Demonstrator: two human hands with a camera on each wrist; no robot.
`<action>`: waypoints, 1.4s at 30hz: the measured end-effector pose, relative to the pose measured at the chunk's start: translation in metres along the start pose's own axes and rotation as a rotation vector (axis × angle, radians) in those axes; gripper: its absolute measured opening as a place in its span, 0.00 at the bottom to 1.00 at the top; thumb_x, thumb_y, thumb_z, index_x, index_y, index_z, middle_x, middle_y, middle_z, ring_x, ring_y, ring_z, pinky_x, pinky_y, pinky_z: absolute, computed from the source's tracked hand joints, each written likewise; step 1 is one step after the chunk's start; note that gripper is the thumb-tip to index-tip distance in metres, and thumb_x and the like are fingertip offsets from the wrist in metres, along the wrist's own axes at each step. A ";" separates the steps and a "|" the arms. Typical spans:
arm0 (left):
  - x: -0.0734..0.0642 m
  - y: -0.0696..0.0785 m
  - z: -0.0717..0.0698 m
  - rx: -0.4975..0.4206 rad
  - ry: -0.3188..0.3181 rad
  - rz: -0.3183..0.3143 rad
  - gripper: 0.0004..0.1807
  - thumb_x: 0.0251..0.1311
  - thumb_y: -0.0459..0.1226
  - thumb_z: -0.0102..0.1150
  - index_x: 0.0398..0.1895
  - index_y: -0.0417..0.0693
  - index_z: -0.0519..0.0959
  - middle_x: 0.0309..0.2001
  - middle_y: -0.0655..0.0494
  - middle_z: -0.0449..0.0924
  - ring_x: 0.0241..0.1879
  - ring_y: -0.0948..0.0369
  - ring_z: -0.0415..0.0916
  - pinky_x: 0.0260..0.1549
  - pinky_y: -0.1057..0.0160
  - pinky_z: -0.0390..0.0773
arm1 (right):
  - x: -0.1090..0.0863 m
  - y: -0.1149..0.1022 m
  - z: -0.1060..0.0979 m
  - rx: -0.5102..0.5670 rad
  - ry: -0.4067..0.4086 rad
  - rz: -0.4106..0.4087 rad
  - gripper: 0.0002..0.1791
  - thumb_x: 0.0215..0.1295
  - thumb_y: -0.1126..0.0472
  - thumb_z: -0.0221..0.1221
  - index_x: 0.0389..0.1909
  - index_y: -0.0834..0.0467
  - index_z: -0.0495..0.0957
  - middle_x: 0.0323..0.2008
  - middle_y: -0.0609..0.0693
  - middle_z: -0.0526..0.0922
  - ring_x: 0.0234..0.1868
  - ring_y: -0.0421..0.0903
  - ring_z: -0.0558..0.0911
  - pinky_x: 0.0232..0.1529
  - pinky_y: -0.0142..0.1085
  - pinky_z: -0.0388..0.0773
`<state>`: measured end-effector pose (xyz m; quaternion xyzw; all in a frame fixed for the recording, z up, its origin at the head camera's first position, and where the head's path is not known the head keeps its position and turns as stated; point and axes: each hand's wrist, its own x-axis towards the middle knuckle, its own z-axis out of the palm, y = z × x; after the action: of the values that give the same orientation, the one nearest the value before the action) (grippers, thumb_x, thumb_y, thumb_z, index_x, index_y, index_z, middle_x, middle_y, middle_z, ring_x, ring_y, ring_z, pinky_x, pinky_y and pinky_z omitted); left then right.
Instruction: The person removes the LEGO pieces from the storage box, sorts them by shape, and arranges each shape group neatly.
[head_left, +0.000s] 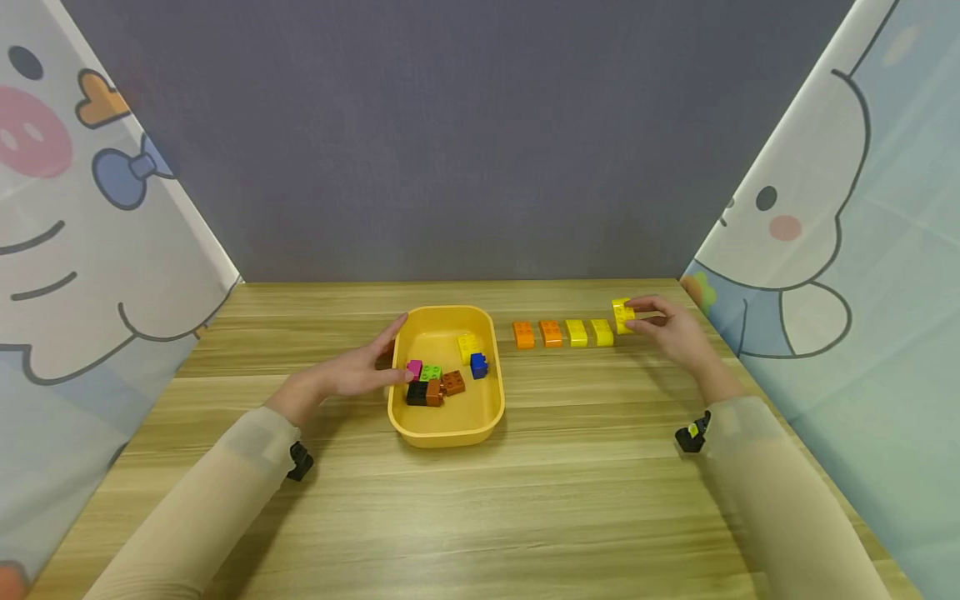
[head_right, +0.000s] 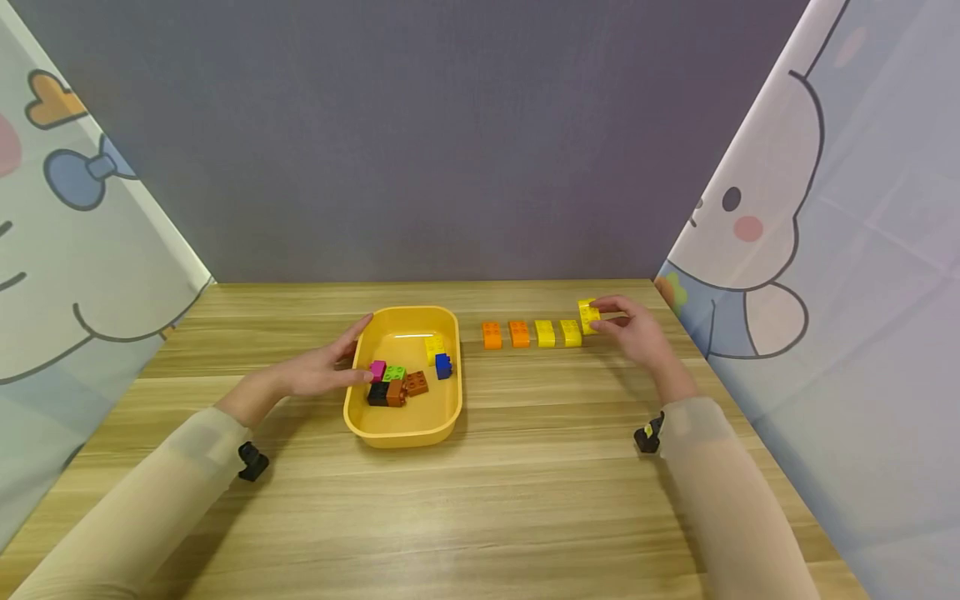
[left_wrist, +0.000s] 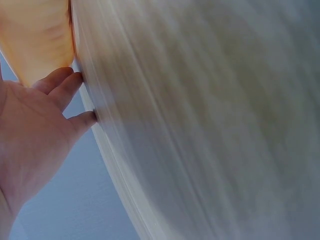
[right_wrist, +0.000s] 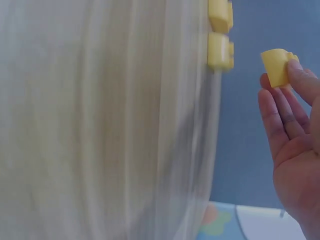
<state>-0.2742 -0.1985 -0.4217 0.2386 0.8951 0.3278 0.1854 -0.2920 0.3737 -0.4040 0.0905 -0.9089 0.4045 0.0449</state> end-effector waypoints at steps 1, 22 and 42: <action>0.000 0.000 0.000 -0.001 -0.001 -0.001 0.61 0.76 0.63 0.60 0.91 0.66 0.25 0.88 0.32 0.50 0.86 0.32 0.53 0.82 0.26 0.52 | 0.002 0.003 -0.001 -0.004 -0.001 0.003 0.25 0.81 0.56 0.65 0.72 0.62 0.77 0.68 0.66 0.80 0.60 0.60 0.86 0.47 0.23 0.83; 0.002 -0.004 0.001 -0.010 0.004 0.006 0.60 0.77 0.62 0.61 0.91 0.68 0.25 0.88 0.33 0.51 0.86 0.34 0.54 0.83 0.27 0.52 | 0.017 0.039 -0.001 -0.102 -0.077 0.084 0.25 0.84 0.57 0.61 0.74 0.66 0.76 0.68 0.74 0.80 0.66 0.69 0.81 0.46 0.16 0.72; 0.001 -0.002 -0.001 -0.006 -0.005 0.008 0.61 0.76 0.61 0.61 0.91 0.68 0.25 0.88 0.34 0.52 0.86 0.34 0.54 0.83 0.27 0.52 | 0.017 0.039 0.002 -0.161 -0.123 0.098 0.26 0.86 0.55 0.57 0.75 0.66 0.74 0.68 0.71 0.81 0.66 0.64 0.81 0.59 0.35 0.75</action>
<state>-0.2757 -0.1997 -0.4230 0.2425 0.8926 0.3307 0.1872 -0.3161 0.3962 -0.4312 0.0666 -0.9429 0.3256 -0.0236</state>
